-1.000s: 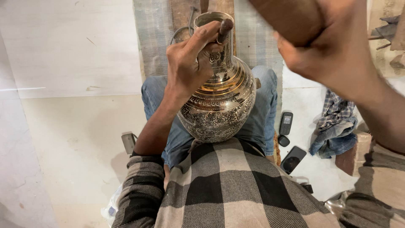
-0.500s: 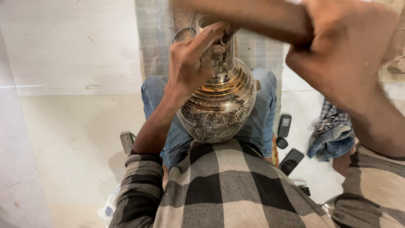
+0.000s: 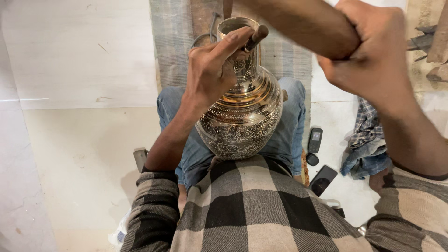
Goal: The person sits on the floor and uses a metal chisel and wooden mallet to engrave decorative patterns on a silver-colored metal vase. The person holds the chisel against the vase with the left hand and repeatedly strikes it with the mallet in the right hand, rotating the vase to work around its circumference.
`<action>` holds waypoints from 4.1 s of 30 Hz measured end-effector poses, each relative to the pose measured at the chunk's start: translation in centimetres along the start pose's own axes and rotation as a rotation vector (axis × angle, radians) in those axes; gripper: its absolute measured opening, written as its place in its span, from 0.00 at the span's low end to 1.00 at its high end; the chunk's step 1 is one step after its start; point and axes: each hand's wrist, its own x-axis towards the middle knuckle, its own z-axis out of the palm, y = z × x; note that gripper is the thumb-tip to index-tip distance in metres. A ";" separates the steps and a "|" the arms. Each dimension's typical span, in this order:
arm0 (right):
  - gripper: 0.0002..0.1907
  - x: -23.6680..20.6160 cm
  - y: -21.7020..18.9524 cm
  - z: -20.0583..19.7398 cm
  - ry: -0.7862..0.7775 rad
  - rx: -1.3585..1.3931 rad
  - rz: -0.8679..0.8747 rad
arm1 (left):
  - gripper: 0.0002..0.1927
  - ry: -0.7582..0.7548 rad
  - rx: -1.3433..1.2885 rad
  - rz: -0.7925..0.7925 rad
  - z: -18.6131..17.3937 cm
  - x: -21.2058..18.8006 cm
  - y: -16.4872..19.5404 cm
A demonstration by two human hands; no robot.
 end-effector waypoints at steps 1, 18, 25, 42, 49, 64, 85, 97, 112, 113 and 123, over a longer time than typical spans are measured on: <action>0.08 -0.2 0.0 0.0 0.015 -0.006 -0.002 | 0.37 0.012 0.019 0.006 -0.1 0.0 0.1; 0.11 -4.5 3.0 2.6 0.136 -0.148 0.153 | 0.32 -0.105 0.121 0.114 0.0 1.3 -0.2; 0.05 -4.5 5.3 4.6 0.190 0.389 0.066 | 0.33 -0.139 0.119 0.161 -0.7 2.6 -0.1; 0.04 -3.1 5.5 1.2 0.103 0.077 0.061 | 0.38 -0.128 0.167 0.057 -0.3 1.6 0.3; 0.02 -3.8 5.4 1.6 0.185 0.058 0.028 | 0.35 -0.093 0.132 0.079 -0.4 1.2 0.4; 0.10 -7.8 4.9 11.1 0.136 0.405 0.506 | 0.31 -0.296 0.215 0.365 -3.1 2.1 -3.5; 0.08 -6.1 -1.1 7.1 0.349 -0.080 0.196 | 0.27 -0.291 0.135 0.319 -4.8 1.7 -2.9; 0.06 -8.4 1.8 7.3 0.291 -0.158 0.241 | 0.28 -0.298 0.172 0.324 -4.6 2.2 -2.9; 0.10 -7.8 0.6 7.8 0.415 0.102 0.405 | 0.28 -0.291 0.137 0.395 -4.4 2.3 -3.8; 0.11 -7.4 -0.1 8.2 0.501 0.209 0.415 | 0.28 -0.313 0.140 0.377 -4.4 2.4 -3.8; 0.13 -6.0 -2.0 7.8 0.417 -0.527 0.195 | 0.28 -0.325 0.174 0.394 -4.5 2.8 -3.4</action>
